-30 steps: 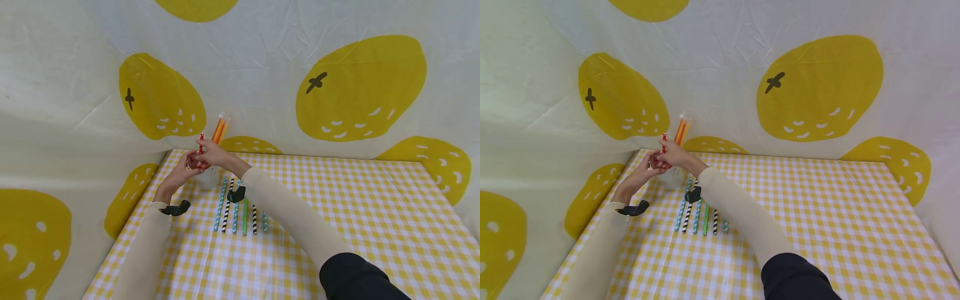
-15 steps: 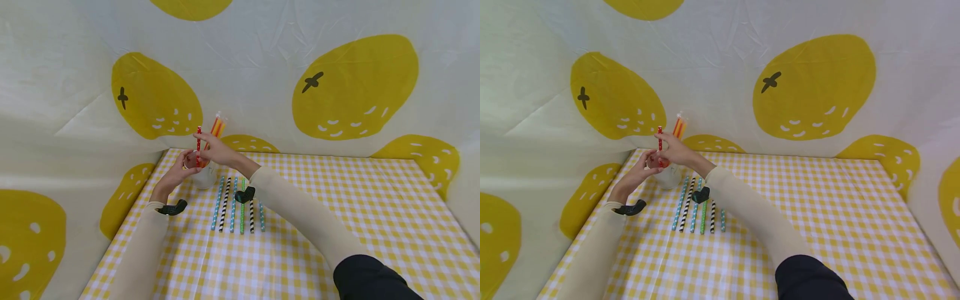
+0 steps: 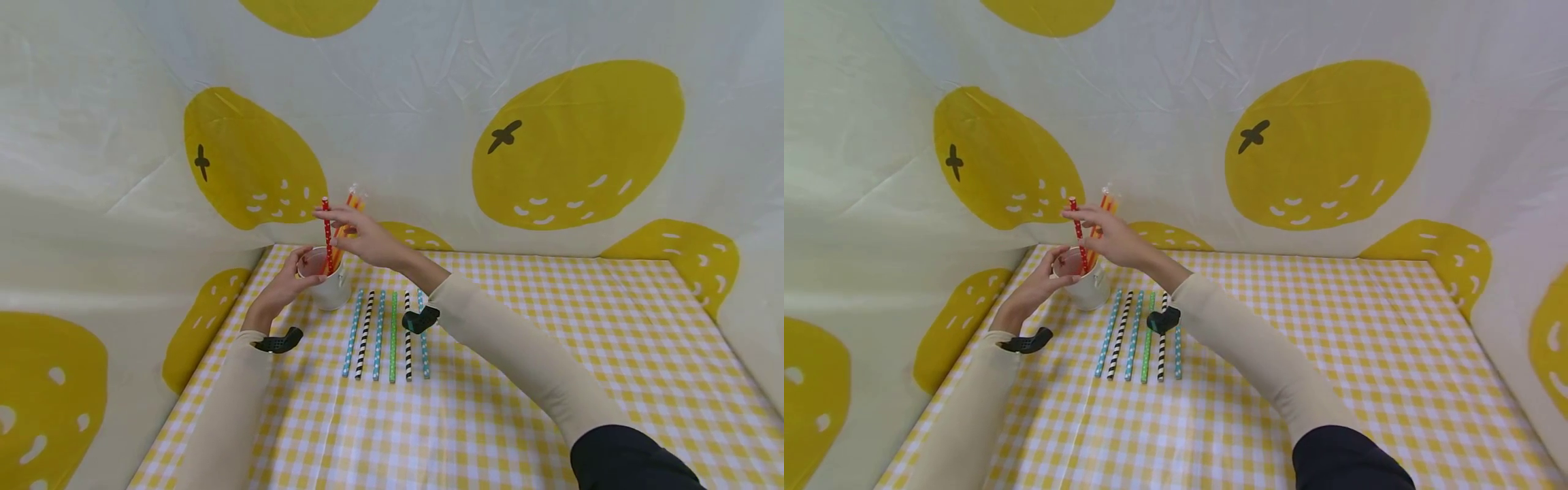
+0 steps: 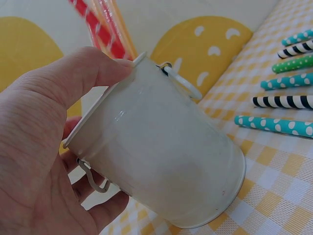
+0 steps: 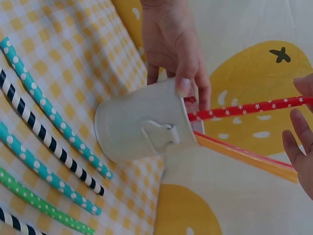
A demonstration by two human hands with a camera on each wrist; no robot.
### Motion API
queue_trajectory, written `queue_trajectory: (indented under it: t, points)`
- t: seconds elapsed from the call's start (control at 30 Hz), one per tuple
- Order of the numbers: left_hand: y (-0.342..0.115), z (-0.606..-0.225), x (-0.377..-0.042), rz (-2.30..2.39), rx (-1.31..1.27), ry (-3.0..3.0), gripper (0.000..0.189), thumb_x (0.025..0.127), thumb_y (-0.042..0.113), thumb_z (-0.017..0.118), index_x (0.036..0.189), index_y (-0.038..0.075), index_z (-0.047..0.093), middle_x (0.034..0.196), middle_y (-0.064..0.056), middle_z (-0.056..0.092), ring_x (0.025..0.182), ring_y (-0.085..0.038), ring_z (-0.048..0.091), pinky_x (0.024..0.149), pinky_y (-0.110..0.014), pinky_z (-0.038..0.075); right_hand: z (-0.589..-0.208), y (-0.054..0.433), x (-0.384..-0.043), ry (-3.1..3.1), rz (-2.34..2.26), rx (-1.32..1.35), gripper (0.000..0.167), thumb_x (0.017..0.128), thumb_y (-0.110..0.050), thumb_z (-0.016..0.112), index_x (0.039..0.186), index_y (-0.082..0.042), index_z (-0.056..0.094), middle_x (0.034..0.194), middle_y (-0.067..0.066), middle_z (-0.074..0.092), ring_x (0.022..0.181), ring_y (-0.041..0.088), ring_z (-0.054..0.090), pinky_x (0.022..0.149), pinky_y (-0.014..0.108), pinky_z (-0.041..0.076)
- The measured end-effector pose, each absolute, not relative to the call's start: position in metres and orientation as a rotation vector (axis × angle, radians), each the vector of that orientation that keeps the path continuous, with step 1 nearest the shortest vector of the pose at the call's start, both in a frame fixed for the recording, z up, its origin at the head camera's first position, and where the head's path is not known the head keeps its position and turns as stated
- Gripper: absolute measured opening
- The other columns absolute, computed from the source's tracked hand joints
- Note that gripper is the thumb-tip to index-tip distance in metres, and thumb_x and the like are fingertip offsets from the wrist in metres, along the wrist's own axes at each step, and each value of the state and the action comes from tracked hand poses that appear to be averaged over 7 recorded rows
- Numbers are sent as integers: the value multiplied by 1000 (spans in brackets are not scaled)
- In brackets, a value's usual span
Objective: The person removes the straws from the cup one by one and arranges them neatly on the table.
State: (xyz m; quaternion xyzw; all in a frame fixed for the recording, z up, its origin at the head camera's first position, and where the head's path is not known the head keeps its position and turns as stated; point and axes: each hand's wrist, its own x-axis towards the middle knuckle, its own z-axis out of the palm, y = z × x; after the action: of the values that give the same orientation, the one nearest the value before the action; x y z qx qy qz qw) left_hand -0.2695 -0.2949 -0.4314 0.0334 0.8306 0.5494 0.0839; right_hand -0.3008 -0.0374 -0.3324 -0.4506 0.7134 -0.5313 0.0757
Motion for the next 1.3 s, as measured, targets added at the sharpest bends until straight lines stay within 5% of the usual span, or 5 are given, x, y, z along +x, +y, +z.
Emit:
queue_trajectory:
  t: [0.17,0.6,0.93,1.3]
  points:
    - [-295,-430,-267,1643,117,2499,92,96,28,71,163,18,9,168,-9,8,154,-33,10,119,-64,15,-329,-26,-300,2174,-1652,-1413,50,100,1,60,148,-12,54,155,7,46,142,21,42,113,55,36]
    - [-287,-409,-258,1635,95,2456,88,98,17,68,162,8,10,167,-17,4,154,-39,4,119,-65,13,-319,10,-286,2202,-1818,-1462,44,100,-5,63,143,-11,59,146,2,53,120,23,61,108,39,44]
    - [-297,-430,-267,1617,129,2503,89,97,27,70,163,20,11,169,-9,3,155,-34,2,119,-63,15,-317,35,-271,2164,-1859,-1262,45,98,-5,66,142,-12,59,138,3,53,113,26,65,94,36,55]
    - [-303,-430,-267,1633,131,2486,90,97,27,70,163,21,10,169,-9,1,155,-33,-1,119,-63,14,-325,61,-263,2185,-1767,-1205,49,98,-7,67,145,-15,56,125,12,46,106,23,65,91,35,55]
